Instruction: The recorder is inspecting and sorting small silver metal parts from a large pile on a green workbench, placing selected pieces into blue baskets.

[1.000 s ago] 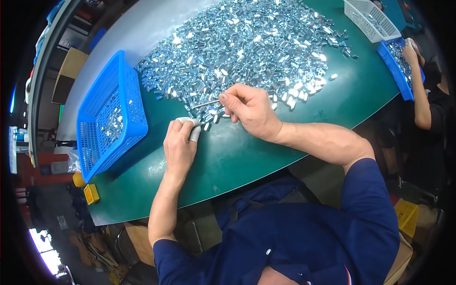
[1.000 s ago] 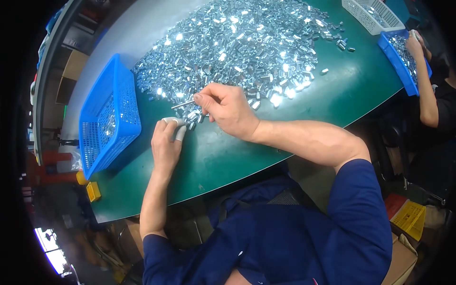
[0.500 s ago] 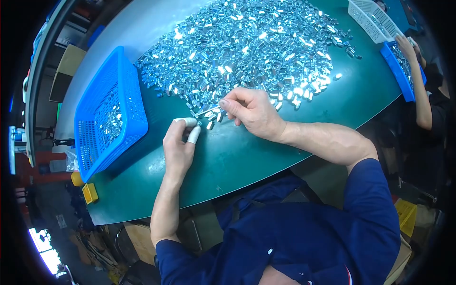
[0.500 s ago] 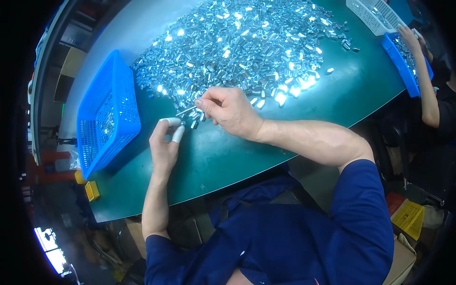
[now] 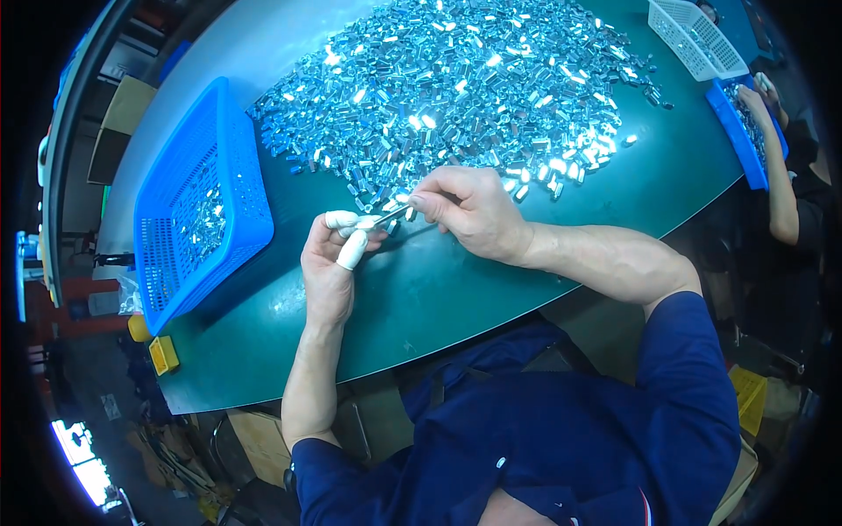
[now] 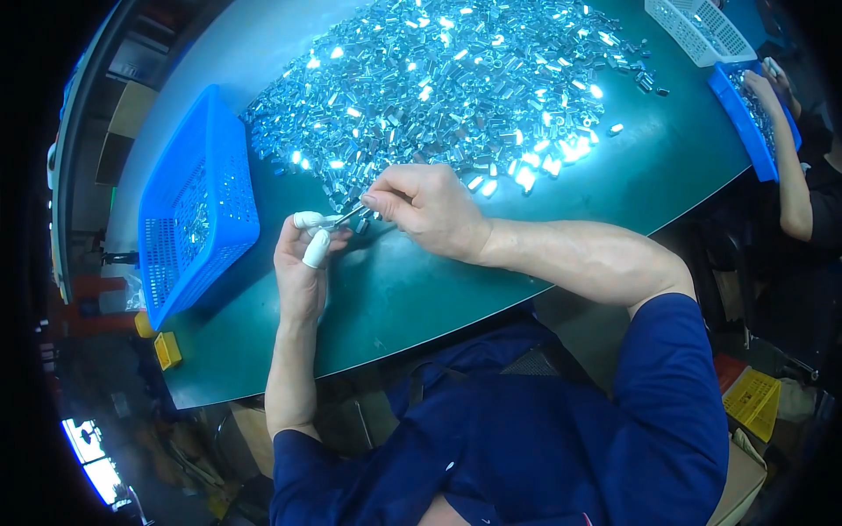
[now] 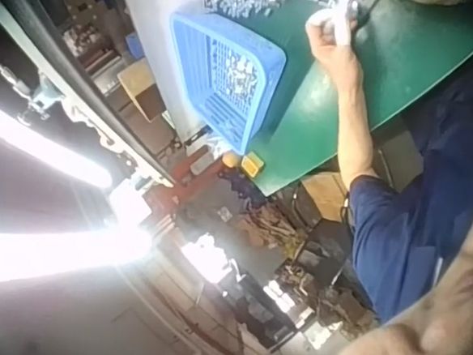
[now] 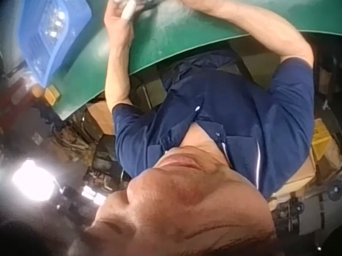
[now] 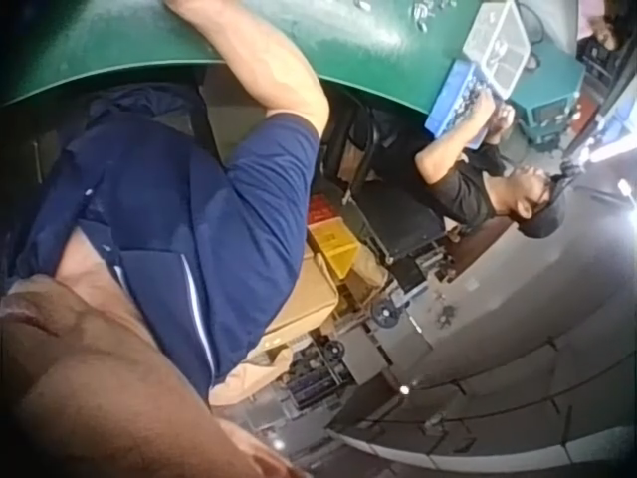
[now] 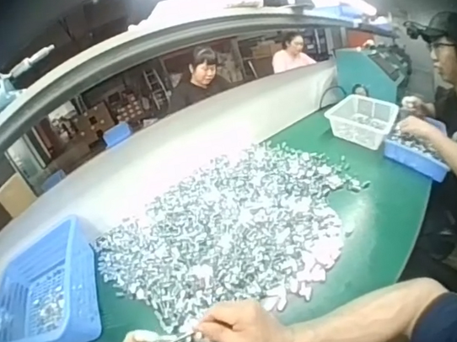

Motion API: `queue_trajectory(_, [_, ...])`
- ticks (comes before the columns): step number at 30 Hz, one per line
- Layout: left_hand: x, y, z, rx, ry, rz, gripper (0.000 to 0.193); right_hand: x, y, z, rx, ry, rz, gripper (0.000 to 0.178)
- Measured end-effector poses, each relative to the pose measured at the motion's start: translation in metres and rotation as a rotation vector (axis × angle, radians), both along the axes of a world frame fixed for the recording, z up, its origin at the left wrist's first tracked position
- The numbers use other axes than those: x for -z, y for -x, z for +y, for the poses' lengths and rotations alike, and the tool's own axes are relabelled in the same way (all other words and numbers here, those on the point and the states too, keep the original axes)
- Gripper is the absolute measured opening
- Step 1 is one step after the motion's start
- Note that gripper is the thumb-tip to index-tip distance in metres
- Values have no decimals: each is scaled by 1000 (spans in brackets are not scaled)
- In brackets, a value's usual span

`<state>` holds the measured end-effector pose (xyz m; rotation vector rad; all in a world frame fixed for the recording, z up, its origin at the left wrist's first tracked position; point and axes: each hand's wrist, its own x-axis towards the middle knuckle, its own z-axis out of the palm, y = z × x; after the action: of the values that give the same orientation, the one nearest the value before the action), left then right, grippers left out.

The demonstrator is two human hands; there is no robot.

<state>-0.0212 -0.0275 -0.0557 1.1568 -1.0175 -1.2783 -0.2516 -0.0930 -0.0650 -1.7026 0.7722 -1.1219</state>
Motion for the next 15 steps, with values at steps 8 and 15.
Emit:
queue_trajectory(8, [7,-5,0,58,10,-79,21,-1,2,-3,-36,0,55,26])
queue_trajectory(15, [7,-2,2,64,29,-96,23,-1,4,-3,-172,-98,156,40])
